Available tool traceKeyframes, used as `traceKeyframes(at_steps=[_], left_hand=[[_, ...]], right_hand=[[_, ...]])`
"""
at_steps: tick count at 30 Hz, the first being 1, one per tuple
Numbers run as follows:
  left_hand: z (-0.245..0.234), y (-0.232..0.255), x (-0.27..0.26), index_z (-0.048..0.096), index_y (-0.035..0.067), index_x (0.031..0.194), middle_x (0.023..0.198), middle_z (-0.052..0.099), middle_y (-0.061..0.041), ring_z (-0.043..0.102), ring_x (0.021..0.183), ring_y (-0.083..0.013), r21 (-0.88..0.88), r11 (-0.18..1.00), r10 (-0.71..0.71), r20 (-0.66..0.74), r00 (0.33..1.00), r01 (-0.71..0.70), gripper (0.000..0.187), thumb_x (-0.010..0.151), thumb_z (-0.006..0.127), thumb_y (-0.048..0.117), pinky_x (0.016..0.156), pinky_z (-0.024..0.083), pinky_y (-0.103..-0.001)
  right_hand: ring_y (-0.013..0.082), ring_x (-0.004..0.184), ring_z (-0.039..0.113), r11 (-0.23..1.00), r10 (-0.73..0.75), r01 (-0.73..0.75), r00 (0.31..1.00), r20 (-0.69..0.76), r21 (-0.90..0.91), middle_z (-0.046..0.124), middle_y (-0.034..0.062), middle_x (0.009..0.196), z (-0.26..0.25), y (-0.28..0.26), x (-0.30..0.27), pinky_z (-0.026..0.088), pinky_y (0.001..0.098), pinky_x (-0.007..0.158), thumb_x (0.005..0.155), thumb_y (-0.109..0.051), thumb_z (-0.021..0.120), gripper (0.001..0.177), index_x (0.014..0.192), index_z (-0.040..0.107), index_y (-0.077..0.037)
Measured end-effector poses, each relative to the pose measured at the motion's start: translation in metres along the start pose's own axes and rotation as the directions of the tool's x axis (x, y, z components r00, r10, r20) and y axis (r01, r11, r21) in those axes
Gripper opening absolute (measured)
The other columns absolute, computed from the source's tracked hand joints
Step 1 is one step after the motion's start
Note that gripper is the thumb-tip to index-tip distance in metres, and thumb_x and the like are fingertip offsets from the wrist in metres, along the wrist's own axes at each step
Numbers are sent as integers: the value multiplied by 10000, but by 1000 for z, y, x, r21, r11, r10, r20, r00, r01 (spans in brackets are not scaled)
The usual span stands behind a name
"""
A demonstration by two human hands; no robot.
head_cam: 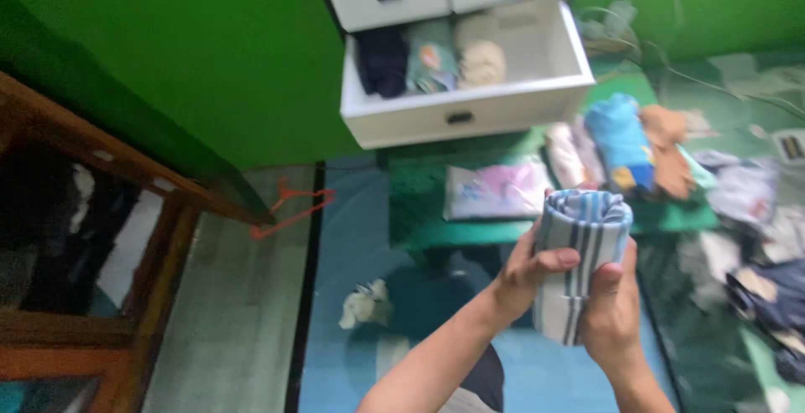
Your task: Fold various pieces of baby clothing and organize them into a storage drawer.
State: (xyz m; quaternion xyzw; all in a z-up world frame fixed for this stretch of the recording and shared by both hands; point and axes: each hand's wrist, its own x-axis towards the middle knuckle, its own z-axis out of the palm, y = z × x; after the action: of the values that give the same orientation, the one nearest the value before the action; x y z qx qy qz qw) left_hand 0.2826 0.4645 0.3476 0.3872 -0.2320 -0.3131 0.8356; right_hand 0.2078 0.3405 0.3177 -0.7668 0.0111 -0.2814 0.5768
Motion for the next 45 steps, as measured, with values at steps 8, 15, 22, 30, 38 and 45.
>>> traceKeyframes(at_steps=[8, 15, 22, 30, 38, 45], left_hand=[[-27, 122, 65, 112, -83, 1662, 1743, 199, -322, 160, 1673, -407, 667, 742, 134, -51, 990, -65, 1006, 1007, 489, 581, 1340, 112, -413], [-62, 190, 147, 450, -20, 1530, 1412, 597, -270, 586, 1261, -446, 895, 408, 65, -222, 973, 178, 715, 1019, 485, 479, 1049, 467, -499], [-105, 204, 194, 669, 85, 1252, 1349, 651, -103, 555, 1284, -310, 960, -278, 206, 24, 978, 35, 362, 948, 657, 281, 1112, 430, -522], [-133, 173, 207, 631, 116, 1230, 1456, 566, -85, 347, 1497, -267, 839, -545, 164, 94, 982, 10, 466, 824, 734, 321, 1080, 290, -789], [-140, 161, 197, 584, 142, 1342, 1516, 554, -84, 472, 1463, -345, 944, -329, 218, 51, 975, 24, 515, 856, 717, 245, 1158, 216, -780], [-130, 168, 195, 598, 189, 1320, 1482, 551, -15, 496, 1364, -313, 946, -267, 223, -125, 967, 184, 459, 875, 702, 239, 989, 27, -939]], right_hand=[[270, 1204, 621, 451, 702, -693, 665, 257, 562, 595, 182, 1403, 34, -24, 120, 479, 402, 994, 1026, -517, 358, 685, 1466, 473, -5], [177, 982, 609, 603, 687, -688, 705, 175, 404, 590, 91, 1142, 4, 12, 256, 493, 367, 861, 1088, -404, 481, 412, 1368, 451, -103], [315, 769, 614, 805, 473, -328, 859, 199, -495, 541, 208, 1213, 19, 105, 322, 514, 483, 693, 1086, -250, 465, 277, 1303, 447, -79], [611, 973, 638, 507, 520, -288, 854, 23, -812, 652, 419, 1009, 103, -10, 353, 488, 649, 877, 1046, -213, 415, 371, 1349, 383, -2], [501, 854, 700, 413, 205, -153, 976, -72, -898, 644, 330, 1006, 133, 56, 351, 587, 556, 683, 979, -111, 543, 293, 1200, 511, 79], [531, 888, 671, 611, 95, 23, 990, 102, -791, 623, 387, 1028, 126, 91, 350, 573, 532, 751, 1086, -246, 572, 379, 990, 636, 115]])
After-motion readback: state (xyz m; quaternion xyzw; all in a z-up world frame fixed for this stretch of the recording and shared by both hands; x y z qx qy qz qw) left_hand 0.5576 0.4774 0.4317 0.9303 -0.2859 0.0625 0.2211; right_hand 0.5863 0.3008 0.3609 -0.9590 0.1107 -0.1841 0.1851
